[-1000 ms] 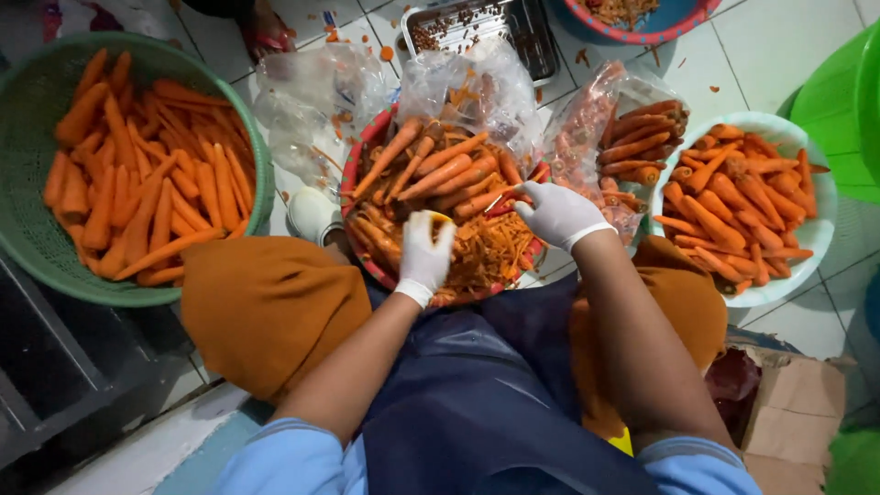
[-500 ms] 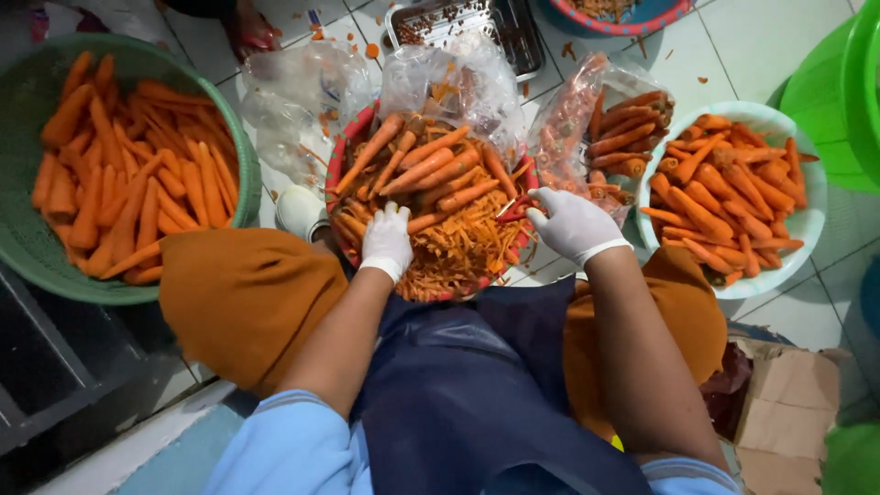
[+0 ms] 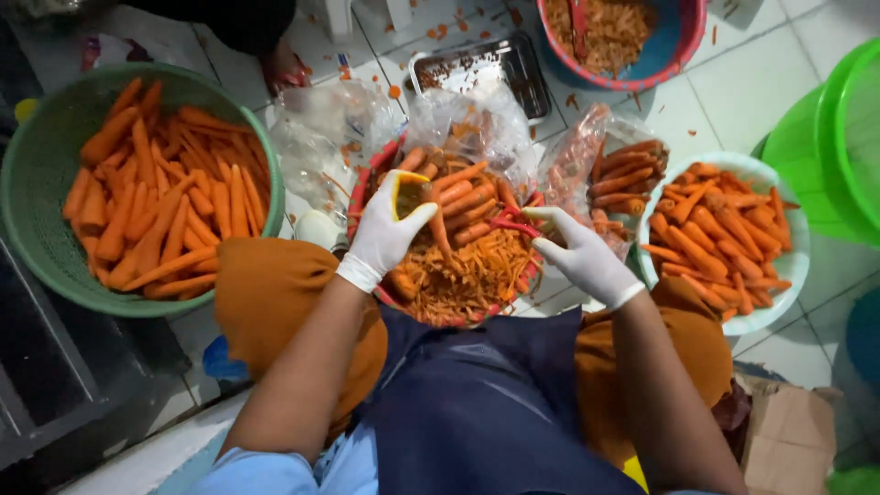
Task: Peeling the outer skin off carrots using a handheld peeler and collecting them in a bowl.
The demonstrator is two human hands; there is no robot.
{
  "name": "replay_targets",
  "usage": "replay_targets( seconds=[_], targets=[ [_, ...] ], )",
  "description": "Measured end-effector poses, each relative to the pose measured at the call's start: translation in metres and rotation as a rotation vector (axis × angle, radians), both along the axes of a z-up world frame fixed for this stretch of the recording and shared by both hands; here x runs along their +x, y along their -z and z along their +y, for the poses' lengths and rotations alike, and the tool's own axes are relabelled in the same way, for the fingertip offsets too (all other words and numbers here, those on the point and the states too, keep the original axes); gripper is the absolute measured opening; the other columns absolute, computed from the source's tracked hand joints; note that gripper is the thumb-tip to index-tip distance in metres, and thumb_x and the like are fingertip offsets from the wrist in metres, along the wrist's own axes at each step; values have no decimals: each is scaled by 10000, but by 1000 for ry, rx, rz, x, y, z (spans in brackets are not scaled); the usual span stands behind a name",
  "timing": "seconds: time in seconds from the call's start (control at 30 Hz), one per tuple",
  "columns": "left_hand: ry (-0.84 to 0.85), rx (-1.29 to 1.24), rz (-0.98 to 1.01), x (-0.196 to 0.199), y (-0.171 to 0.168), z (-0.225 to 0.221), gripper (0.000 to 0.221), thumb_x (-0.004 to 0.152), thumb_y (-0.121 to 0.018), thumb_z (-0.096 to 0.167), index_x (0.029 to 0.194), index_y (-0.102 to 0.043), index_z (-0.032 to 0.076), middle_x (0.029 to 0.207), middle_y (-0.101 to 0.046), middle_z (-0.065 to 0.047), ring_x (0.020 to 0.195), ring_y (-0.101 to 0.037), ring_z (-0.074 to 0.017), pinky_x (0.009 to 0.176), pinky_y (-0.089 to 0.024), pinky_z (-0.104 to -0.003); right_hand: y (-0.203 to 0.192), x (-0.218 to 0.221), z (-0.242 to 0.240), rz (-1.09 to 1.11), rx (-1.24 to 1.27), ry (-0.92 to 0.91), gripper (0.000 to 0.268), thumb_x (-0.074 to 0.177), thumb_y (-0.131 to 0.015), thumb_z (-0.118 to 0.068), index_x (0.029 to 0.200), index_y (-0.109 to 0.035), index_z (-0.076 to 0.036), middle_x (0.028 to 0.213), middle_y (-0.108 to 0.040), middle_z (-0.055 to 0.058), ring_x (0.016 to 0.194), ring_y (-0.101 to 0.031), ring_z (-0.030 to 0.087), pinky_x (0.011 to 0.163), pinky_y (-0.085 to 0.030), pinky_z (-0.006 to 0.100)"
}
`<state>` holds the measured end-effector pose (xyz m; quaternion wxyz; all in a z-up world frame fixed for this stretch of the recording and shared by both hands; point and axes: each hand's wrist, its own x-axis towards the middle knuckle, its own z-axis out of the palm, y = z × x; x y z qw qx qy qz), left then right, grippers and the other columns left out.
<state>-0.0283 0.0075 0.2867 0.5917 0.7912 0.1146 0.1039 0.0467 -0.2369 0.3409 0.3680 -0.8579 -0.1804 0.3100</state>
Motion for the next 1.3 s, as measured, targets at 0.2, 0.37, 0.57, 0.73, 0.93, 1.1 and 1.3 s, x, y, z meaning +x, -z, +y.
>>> replay_targets(
  seconds=[0.2, 0.37, 0.57, 0.73, 0.93, 1.1, 1.3],
  targets=[
    [-152, -963, -92, 5, -14, -17, 219, 881, -577, 171, 1078, -540, 82, 1068, -604, -21, 886, -560, -80, 795, -474, -200, 32, -32, 18, 103, 509, 186, 367, 915, -432, -78, 1279, -463, -39, 827, -585, 146, 451, -461, 128, 418, -366, 227],
    [-84, -1547, -80, -2, -54, -38, 272, 953, -416, 406, 1032, -529, 172, 846, -574, 65, 560, -555, -42, 476, -490, -150, 34, -55, 46, 73, 587, 263, 345, 904, -465, -64, 1246, -479, -21, 874, -620, 167, 461, -461, 114, 435, -364, 212],
    [-261, -1645, -32, 12, 27, -43, 378, 900, -516, 462, 1066, -559, 126, 1100, -640, -141, 877, -673, -332, 657, -582, -460, 22, -64, 60, -157, 257, 258, 350, 887, -554, -127, 1235, -562, -165, 951, -677, 102, 855, -644, 192, 789, -491, 338],
    [-174, -1610, 88, 18, 29, -47, 359, 906, -496, 477, 1049, -560, 153, 1187, -605, -167, 952, -648, -359, 670, -584, -414, 21, -70, 66, -398, 172, 228, 304, 829, -616, -75, 1118, -643, -164, 1051, -678, 90, 1007, -628, 267, 873, -479, 365],
    [-236, -1711, -108, 9, -21, -34, 374, 853, -554, 500, 1030, -575, 171, 848, -601, 21, 693, -578, -127, 555, -498, -215, 19, -95, 34, -276, 46, 247, 315, 805, -625, -81, 1099, -667, -187, 959, -690, 102, 962, -644, 265, 842, -496, 403],
    [-333, -1655, -250, 22, 17, -18, 356, 901, -527, 427, 1051, -582, 109, 798, -585, 20, 682, -586, -119, 557, -481, -208, 13, -99, 14, -136, -130, 232, 271, 783, -666, -164, 1023, -699, -285, 826, -706, 57, 861, -674, 237, 797, -508, 386],
    [-257, -1598, -214, 29, 23, -12, 419, 902, -484, 505, 1099, -586, 149, 836, -597, 31, 688, -604, -129, 570, -518, -257, 12, -86, 19, -43, 104, 324, 319, 847, -584, -99, 1159, -612, -165, 922, -692, 127, 879, -632, 183, 841, -488, 409]
  ],
)
